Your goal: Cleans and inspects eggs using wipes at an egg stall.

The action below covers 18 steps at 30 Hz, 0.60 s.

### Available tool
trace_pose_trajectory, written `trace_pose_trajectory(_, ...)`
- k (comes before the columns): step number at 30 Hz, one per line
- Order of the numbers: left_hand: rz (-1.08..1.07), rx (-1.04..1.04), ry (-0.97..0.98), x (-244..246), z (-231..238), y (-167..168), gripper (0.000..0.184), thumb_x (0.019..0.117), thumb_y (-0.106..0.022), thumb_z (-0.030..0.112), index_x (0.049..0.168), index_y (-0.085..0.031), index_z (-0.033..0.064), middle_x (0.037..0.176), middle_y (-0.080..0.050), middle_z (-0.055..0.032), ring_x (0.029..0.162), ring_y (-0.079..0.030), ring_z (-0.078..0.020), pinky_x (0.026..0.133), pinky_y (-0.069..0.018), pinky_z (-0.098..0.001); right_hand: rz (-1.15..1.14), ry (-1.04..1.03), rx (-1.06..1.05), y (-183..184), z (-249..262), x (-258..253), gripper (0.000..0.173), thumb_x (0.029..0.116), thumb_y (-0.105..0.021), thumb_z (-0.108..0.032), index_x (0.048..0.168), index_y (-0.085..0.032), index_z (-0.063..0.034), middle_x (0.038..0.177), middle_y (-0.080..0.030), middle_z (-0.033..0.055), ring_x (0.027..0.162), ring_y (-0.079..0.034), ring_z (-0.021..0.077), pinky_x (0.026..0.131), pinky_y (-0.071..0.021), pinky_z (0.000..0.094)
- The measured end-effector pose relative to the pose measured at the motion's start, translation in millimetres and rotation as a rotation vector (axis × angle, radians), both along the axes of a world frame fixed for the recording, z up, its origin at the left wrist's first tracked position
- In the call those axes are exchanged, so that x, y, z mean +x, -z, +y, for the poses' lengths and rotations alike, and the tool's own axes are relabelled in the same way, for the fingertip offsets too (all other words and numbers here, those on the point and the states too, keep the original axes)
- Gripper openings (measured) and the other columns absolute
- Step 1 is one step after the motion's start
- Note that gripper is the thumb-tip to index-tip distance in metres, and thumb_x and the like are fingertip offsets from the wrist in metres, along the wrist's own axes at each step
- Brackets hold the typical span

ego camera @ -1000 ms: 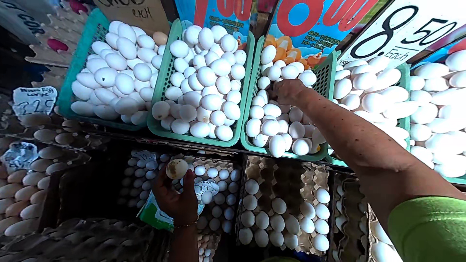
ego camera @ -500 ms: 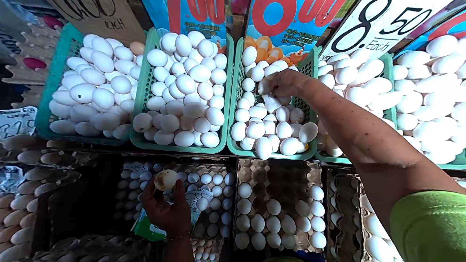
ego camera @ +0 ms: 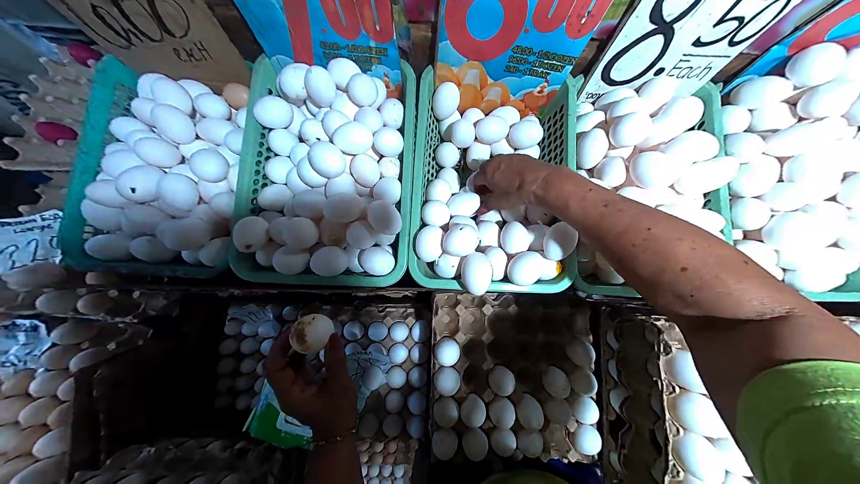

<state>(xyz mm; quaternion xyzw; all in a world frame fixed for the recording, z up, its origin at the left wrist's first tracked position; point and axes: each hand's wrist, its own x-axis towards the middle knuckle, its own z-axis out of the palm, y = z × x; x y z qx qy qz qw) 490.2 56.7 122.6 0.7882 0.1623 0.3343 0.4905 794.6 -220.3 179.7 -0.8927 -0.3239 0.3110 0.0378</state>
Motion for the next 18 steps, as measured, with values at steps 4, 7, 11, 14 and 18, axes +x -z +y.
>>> trace_pose_trajectory(4,-0.01,-0.026,0.001,-1.6,-2.9,3.2,0.062,0.0909,-0.074,0.015,0.134,-0.042,-0.0173,0.134,-0.055,-0.0169,0.125,-0.057,-0.0102,0.103,-0.0509,-0.0253,0.07,0.042,0.17,4.2,-14.4,16.4,0.022,0.0977,-0.071,-0.023,0.104,-0.075,-0.0017,0.102,-0.073,0.0172,0.101,-0.068,0.0344,0.096,-0.0496,0.0583)
trace_pose_trajectory(7,0.005,-0.015,0.0,-2.9,-5.9,3.7,0.063,0.0905,-0.074,0.014,0.134,-0.042,-0.0171,0.134,-0.055,-0.0163,0.124,-0.057,-0.01,0.102,-0.0515,-0.0255,0.026,0.055,0.235,9.7,-15.7,22.6,0.018,0.0973,-0.07,-0.017,0.101,-0.074,-0.0005,0.099,-0.072,0.0184,0.098,-0.068,0.0353,0.093,-0.0502,0.0587)
trace_pose_trajectory(11,0.001,-0.037,-0.011,-4.6,-8.1,3.3,0.063,0.0899,-0.075,0.015,0.134,-0.042,-0.0169,0.134,-0.056,-0.0156,0.123,-0.058,-0.0097,0.102,-0.0517,-0.0245,-0.1,0.071,0.075,1.9,-11.2,26.9,0.02,0.0993,-0.065,-0.014,0.109,-0.071,0.0019,0.117,-0.067,0.0234,0.116,-0.063,0.0418,0.102,-0.0464,0.062)
trace_pose_trajectory(14,-0.01,-0.039,-0.025,-7.2,-5.7,5.4,0.063,0.0892,-0.075,0.015,0.133,-0.043,-0.0164,0.132,-0.056,-0.015,0.122,-0.059,-0.0103,0.101,-0.0525,-0.0257,-0.126,0.111,0.092,-10.0,-18.2,21.8,0.019,0.0997,-0.064,-0.011,0.109,-0.07,0.004,0.109,-0.069,0.0252,0.109,-0.065,0.0437,0.1,-0.0475,0.0627)
trace_pose_trajectory(18,0.005,-0.049,-0.029,-12.5,-4.7,6.0,0.062,0.0898,-0.075,0.016,0.133,-0.043,-0.0155,0.132,-0.056,-0.015,0.122,-0.059,-0.0104,0.101,-0.0527,-0.0258,0.064,0.138,0.103,-31.4,-12.9,-3.0,0.038,0.0917,-0.077,-0.013,0.125,-0.063,-0.001,0.119,-0.067,0.0209,0.106,-0.067,0.0393,0.096,-0.0509,0.0612)
